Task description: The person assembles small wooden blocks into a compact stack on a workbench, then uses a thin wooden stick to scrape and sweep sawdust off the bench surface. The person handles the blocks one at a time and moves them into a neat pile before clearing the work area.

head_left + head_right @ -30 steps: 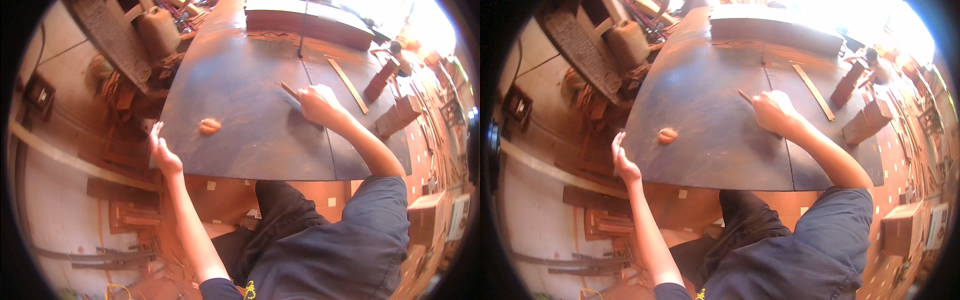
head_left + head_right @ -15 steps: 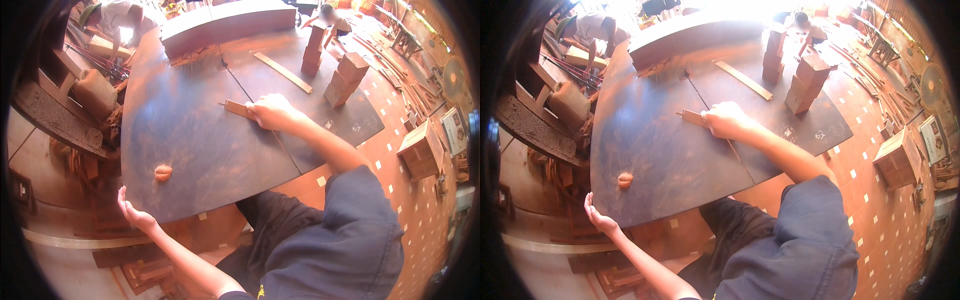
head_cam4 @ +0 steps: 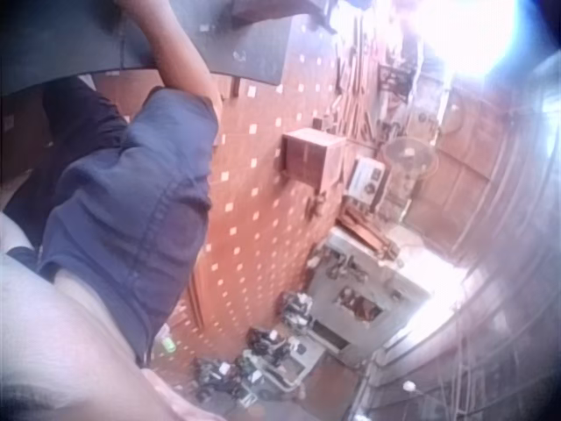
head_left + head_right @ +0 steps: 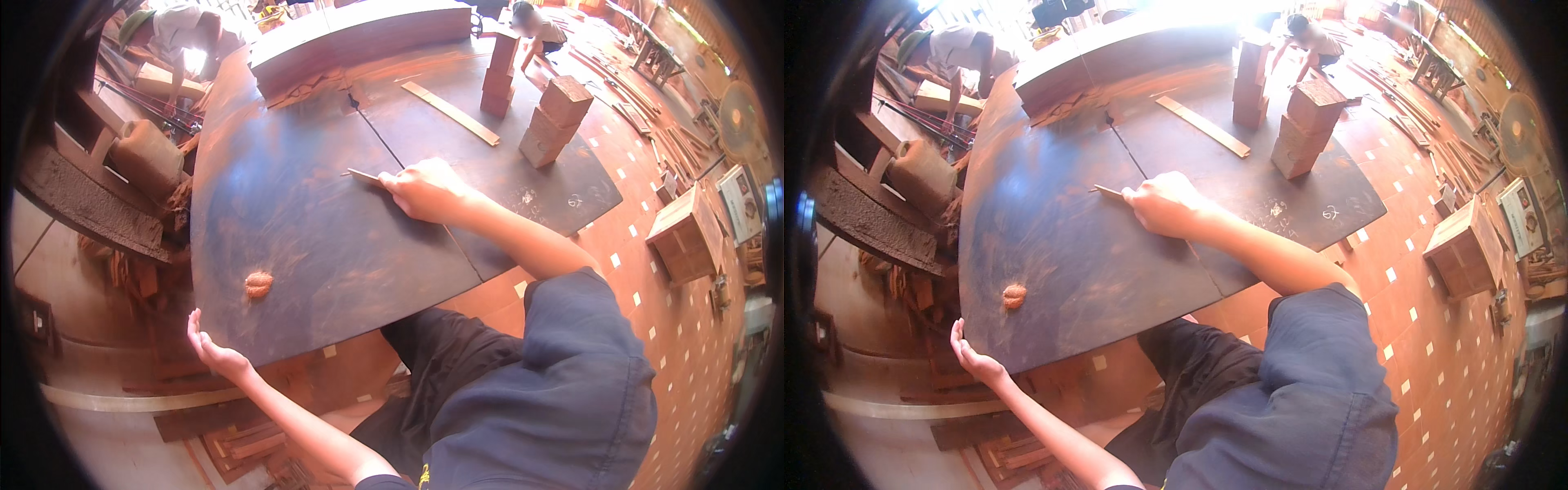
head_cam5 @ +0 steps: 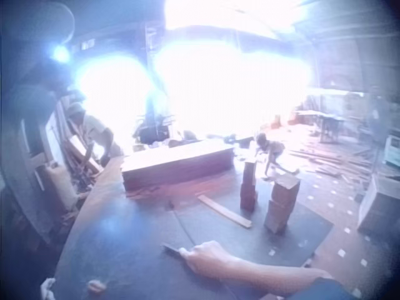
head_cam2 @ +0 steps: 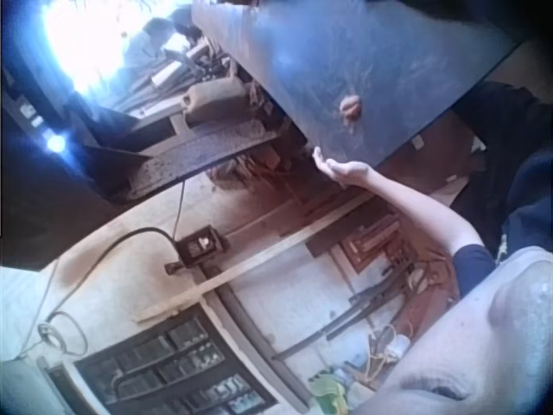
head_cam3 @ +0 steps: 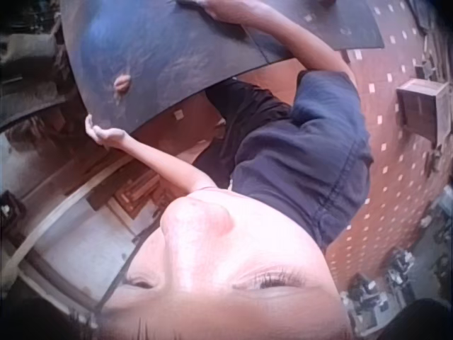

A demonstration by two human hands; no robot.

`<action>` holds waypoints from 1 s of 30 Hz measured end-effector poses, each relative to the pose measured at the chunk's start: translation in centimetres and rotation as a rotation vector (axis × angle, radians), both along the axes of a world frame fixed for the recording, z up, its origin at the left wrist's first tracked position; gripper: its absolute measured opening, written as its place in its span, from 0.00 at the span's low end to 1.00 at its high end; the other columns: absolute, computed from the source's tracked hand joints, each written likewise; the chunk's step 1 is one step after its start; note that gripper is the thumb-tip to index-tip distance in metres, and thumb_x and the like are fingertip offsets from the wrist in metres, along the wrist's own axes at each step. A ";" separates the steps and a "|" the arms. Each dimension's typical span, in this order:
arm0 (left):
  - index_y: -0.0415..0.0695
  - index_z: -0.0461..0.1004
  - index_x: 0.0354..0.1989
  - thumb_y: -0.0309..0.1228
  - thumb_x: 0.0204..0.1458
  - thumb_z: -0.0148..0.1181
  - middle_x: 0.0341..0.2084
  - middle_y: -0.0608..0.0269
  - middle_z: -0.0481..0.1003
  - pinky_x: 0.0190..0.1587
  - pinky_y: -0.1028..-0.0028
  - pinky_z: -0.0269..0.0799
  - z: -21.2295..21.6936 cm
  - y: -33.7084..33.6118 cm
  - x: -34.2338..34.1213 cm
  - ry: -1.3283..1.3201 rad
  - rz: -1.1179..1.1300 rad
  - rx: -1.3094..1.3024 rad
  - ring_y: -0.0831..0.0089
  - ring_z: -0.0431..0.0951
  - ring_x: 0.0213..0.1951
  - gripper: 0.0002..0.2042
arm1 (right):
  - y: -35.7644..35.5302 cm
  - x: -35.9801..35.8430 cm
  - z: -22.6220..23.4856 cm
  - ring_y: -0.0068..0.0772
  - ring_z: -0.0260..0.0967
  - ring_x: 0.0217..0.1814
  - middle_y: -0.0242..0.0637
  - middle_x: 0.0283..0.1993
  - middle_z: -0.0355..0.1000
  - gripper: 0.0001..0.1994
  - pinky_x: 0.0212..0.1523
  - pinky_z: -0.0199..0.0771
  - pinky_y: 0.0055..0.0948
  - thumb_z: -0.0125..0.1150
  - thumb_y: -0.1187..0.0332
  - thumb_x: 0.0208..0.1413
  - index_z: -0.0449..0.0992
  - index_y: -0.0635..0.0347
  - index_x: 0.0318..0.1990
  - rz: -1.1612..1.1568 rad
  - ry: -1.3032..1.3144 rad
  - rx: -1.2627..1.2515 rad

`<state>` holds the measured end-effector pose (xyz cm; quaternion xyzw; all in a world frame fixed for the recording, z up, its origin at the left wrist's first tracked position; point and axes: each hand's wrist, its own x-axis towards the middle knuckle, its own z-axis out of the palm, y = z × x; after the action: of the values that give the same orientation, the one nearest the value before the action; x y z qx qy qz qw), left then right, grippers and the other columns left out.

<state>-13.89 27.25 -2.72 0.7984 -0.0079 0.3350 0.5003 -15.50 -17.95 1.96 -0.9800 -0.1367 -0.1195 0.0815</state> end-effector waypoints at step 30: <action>0.34 0.69 0.60 0.32 0.54 0.37 0.59 0.49 0.73 0.73 0.59 0.50 0.3 -0.2 -0.8 0.039 0.018 0.035 0.57 0.66 0.66 0.26 | -27.7 24.6 -2.5 0.46 0.79 0.55 0.45 0.50 0.81 0.13 0.47 0.82 0.43 0.56 0.66 0.60 0.85 0.56 0.47 -1.118 -0.082 -0.102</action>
<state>-14.70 27.02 -2.40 0.8134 0.0031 0.3235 0.4834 9.11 -45.66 -0.56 -0.9006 0.3947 -0.1758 -0.0471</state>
